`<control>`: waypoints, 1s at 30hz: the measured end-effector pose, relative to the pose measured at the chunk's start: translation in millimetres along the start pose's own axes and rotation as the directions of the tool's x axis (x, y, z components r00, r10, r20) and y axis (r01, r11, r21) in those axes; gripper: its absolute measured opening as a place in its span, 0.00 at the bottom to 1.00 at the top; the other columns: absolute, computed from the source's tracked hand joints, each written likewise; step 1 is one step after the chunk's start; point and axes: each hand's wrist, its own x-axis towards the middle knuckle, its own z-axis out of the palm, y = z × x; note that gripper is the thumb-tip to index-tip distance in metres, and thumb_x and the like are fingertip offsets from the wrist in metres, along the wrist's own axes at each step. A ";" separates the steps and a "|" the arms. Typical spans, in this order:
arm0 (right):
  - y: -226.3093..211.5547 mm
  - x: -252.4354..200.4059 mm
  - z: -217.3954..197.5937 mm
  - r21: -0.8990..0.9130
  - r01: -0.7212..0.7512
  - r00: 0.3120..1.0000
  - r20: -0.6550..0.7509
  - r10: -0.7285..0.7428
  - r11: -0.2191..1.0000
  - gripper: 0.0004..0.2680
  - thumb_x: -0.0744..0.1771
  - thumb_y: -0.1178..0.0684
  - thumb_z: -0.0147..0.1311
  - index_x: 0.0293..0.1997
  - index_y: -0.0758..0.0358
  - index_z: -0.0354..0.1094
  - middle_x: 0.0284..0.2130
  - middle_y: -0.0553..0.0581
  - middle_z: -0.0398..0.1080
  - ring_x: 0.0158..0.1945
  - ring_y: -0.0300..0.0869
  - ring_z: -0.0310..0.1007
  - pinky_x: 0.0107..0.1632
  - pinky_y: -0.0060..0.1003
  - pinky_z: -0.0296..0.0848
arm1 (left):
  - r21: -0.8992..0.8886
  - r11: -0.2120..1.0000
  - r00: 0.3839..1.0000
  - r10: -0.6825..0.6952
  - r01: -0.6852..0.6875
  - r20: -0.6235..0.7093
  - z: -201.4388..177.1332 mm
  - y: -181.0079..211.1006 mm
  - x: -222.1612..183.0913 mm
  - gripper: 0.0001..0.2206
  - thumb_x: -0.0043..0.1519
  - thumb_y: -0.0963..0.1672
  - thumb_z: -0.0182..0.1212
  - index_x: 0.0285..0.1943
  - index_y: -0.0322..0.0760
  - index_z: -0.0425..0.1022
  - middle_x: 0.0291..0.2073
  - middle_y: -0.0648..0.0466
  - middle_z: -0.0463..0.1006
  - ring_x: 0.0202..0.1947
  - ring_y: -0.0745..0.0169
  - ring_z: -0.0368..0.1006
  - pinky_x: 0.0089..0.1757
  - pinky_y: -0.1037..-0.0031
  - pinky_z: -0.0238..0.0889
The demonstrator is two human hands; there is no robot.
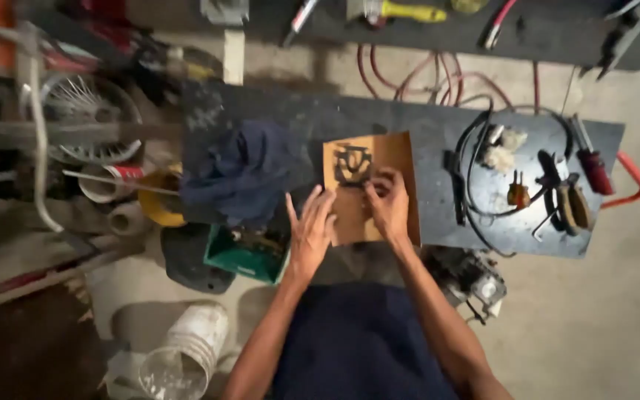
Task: Tracing a metal gasket template onto gasket paper using a pen on a workbench.
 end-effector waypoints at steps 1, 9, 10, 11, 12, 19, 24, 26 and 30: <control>-7.4 1.4 0.7 -0.005 -0.015 1.000 0.002 0.015 1.000 0.15 0.67 0.56 0.60 0.59 0.61 0.64 0.43 0.63 0.78 0.42 0.48 0.79 0.43 0.43 0.80 | -0.004 1.000 1.000 -0.009 0.009 0.012 2.7 -4.3 1.4 0.24 0.65 0.40 0.62 0.71 0.41 0.66 0.62 0.48 0.75 0.70 0.51 0.64 0.68 0.32 0.34; -29.7 11.7 8.9 -0.096 -0.033 0.997 0.063 0.039 0.995 0.13 0.65 0.56 0.60 0.54 0.63 0.73 0.35 0.61 0.79 0.37 0.41 0.80 0.42 0.39 0.81 | -0.002 1.000 1.000 -0.026 0.026 0.003 19.9 -22.7 1.7 0.29 0.64 0.46 0.63 0.76 0.38 0.62 0.67 0.49 0.72 0.71 0.50 0.63 0.67 0.30 0.37; -32.8 11.9 10.3 -0.103 -0.042 0.996 0.073 0.050 0.994 0.13 0.65 0.56 0.60 0.54 0.63 0.73 0.35 0.61 0.79 0.37 0.41 0.80 0.42 0.39 0.81 | -0.003 0.999 0.999 -0.041 0.041 0.009 20.3 -23.8 2.4 0.29 0.64 0.46 0.63 0.76 0.38 0.62 0.67 0.49 0.72 0.71 0.50 0.63 0.67 0.30 0.37; -36.5 11.8 11.1 -0.096 -0.062 0.997 0.043 0.067 0.993 0.12 0.65 0.52 0.62 0.53 0.63 0.73 0.35 0.61 0.79 0.35 0.39 0.80 0.37 0.37 0.80 | -0.024 0.998 0.998 -0.055 0.055 -0.001 20.4 -24.2 3.5 0.32 0.63 0.46 0.65 0.77 0.39 0.60 0.68 0.50 0.72 0.72 0.51 0.62 0.67 0.30 0.36; -41.0 11.6 11.1 -0.089 -0.082 0.996 0.013 0.084 0.993 0.13 0.66 0.49 0.64 0.52 0.64 0.74 0.34 0.60 0.79 0.33 0.37 0.79 0.33 0.35 0.80 | -0.046 0.997 0.997 -0.070 0.070 -0.011 20.1 -23.7 4.9 0.35 0.62 0.46 0.67 0.79 0.39 0.58 0.69 0.51 0.71 0.73 0.53 0.61 0.67 0.30 0.34; -43.2 11.4 20.9 -0.100 -0.089 0.991 -0.109 0.078 0.991 0.12 0.64 0.48 0.69 0.44 0.64 0.78 0.30 0.59 0.79 0.27 0.37 0.80 0.25 0.33 0.80 | -0.058 0.995 0.997 -0.083 0.083 0.009 20.1 -29.4 10.5 0.39 0.57 0.46 0.71 0.78 0.34 0.57 0.64 0.46 0.75 0.72 0.50 0.62 0.66 0.29 0.34; -47.6 13.1 17.7 -0.287 -0.047 0.998 -0.063 0.030 0.957 0.12 0.64 0.47 0.69 0.47 0.60 0.77 0.26 0.54 0.77 0.27 0.33 0.74 0.28 0.32 0.72 | 0.036 0.992 0.983 -0.124 0.121 0.136 5.7 -21.7 23.9 0.46 0.54 0.47 0.75 0.81 0.37 0.51 0.65 0.47 0.73 0.70 0.50 0.64 0.67 0.32 0.38; -43.8 16.0 16.1 -0.336 -0.027 0.998 -0.055 0.009 0.942 0.11 0.64 0.46 0.69 0.45 0.57 0.77 0.24 0.53 0.75 0.26 0.35 0.74 0.27 0.34 0.71 | 0.050 0.992 0.981 -0.124 0.118 0.146 7.2 -24.4 25.9 0.46 0.54 0.47 0.75 0.81 0.36 0.50 0.64 0.46 0.74 0.69 0.49 0.65 0.67 0.34 0.38; -45.5 16.7 15.9 -0.355 0.028 0.998 -0.046 -0.047 0.934 0.11 0.64 0.47 0.70 0.45 0.58 0.77 0.23 0.54 0.75 0.25 0.38 0.74 0.27 0.34 0.70 | 0.111 0.989 0.979 -0.119 0.101 0.168 9.8 -28.7 29.3 0.48 0.53 0.50 0.76 0.81 0.37 0.49 0.62 0.46 0.74 0.68 0.48 0.66 0.67 0.35 0.41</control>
